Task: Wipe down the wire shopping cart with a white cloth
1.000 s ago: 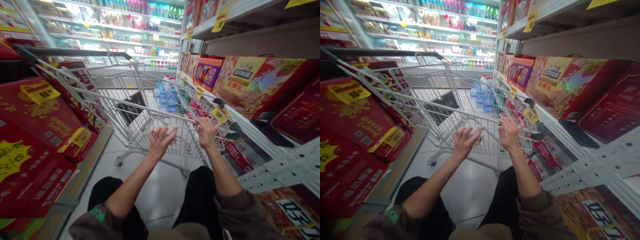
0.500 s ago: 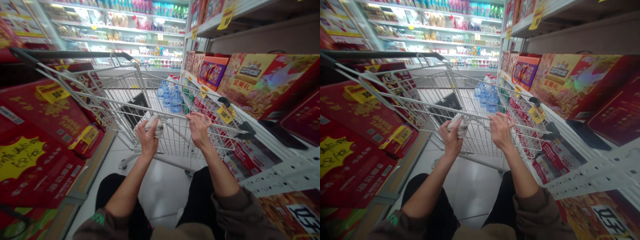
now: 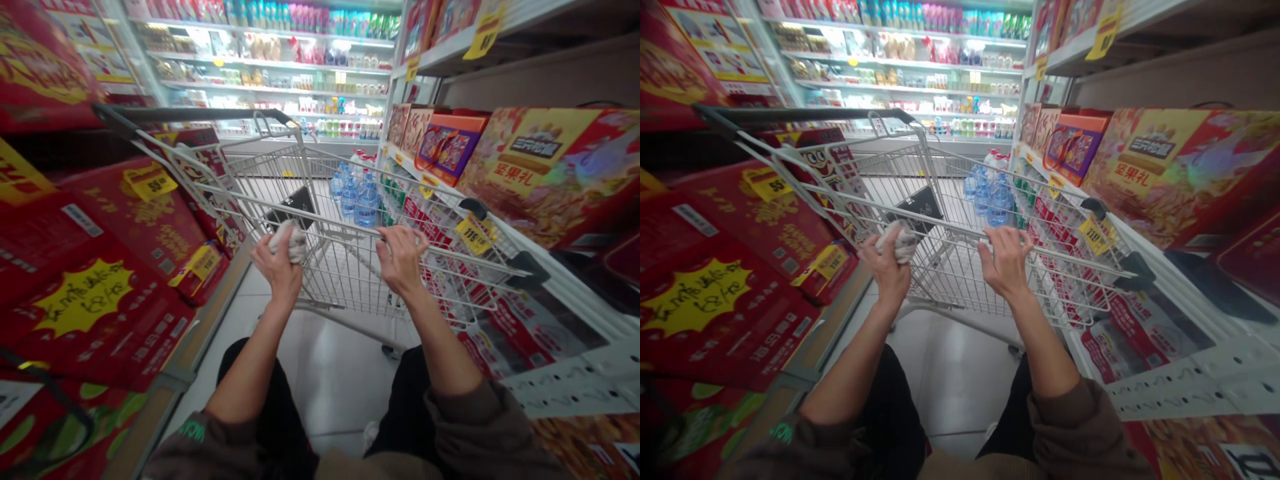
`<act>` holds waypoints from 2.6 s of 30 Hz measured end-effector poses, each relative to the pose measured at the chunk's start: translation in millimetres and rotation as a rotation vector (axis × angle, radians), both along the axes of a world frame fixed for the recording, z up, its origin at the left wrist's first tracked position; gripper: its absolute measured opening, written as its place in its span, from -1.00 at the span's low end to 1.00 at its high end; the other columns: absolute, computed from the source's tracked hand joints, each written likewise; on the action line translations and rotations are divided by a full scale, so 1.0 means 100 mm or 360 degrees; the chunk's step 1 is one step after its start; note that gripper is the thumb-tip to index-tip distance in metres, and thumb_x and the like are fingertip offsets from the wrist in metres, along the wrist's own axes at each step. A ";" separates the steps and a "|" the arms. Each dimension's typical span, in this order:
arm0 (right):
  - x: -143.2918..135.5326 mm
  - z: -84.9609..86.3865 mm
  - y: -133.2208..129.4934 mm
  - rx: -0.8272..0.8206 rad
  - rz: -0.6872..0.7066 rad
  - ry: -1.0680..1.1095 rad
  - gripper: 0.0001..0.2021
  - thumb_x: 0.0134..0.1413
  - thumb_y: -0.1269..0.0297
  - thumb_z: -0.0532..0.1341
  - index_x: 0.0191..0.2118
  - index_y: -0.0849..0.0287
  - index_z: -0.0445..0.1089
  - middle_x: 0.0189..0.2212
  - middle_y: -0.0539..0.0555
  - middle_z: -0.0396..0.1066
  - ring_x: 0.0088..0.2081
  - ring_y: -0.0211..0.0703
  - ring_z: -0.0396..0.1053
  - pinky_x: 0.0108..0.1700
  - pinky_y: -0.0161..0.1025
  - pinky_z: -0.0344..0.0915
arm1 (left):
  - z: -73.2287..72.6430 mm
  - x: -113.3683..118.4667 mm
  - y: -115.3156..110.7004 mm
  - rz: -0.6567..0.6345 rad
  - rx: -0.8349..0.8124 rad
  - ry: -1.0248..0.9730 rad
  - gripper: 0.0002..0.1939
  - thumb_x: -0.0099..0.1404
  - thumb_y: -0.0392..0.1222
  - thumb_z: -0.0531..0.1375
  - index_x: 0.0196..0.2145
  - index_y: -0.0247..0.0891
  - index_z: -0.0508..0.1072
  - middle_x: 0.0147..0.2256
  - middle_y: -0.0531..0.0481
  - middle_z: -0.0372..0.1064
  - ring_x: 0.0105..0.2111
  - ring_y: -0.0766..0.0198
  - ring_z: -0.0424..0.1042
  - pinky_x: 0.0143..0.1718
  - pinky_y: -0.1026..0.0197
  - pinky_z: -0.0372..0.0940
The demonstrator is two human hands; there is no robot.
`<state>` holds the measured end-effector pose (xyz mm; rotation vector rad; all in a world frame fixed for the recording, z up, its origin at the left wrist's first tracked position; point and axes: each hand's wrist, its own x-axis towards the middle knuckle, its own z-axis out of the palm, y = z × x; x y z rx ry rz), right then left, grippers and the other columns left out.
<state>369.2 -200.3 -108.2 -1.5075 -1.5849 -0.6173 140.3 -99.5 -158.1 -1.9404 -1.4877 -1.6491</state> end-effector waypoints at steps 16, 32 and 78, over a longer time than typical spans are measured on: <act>0.09 0.03 -0.20 -0.0008 0.0040 0.0053 -0.57 0.43 0.05 -0.04 0.25 0.01 0.31 0.09 0.10 0.52 0.15 -0.01 0.40 0.34 0.11 -0.16 | 0.03 -0.09 -0.19 -0.0053 0.0074 0.0033 -0.44 0.27 -0.41 0.19 0.18 -0.04 0.52 0.11 -0.22 0.19 0.13 -0.10 0.18 0.18 -0.17 0.15; -0.06 -0.02 -0.04 0.0106 0.0094 0.0067 -0.61 0.41 0.06 -0.03 0.02 0.04 0.49 -0.10 0.06 0.58 0.06 0.01 0.42 0.24 0.08 -0.05 | 0.48 -0.95 0.15 -0.0067 0.0284 0.0104 -0.58 0.33 -0.17 0.24 0.14 -0.09 0.52 0.13 -0.23 0.21 0.15 -0.11 0.18 0.23 -0.17 0.13; -1.21 0.19 0.45 -0.0045 0.0162 -0.0165 -0.51 0.43 0.10 -0.03 0.34 0.15 0.22 0.15 0.22 0.45 0.19 0.05 0.30 0.29 0.05 -0.04 | -0.92 -0.80 0.03 -0.0183 -0.0301 -0.0104 -0.34 0.15 -0.48 0.13 0.19 -0.11 0.47 0.06 -0.22 0.20 0.11 -0.10 0.24 0.15 -0.24 0.28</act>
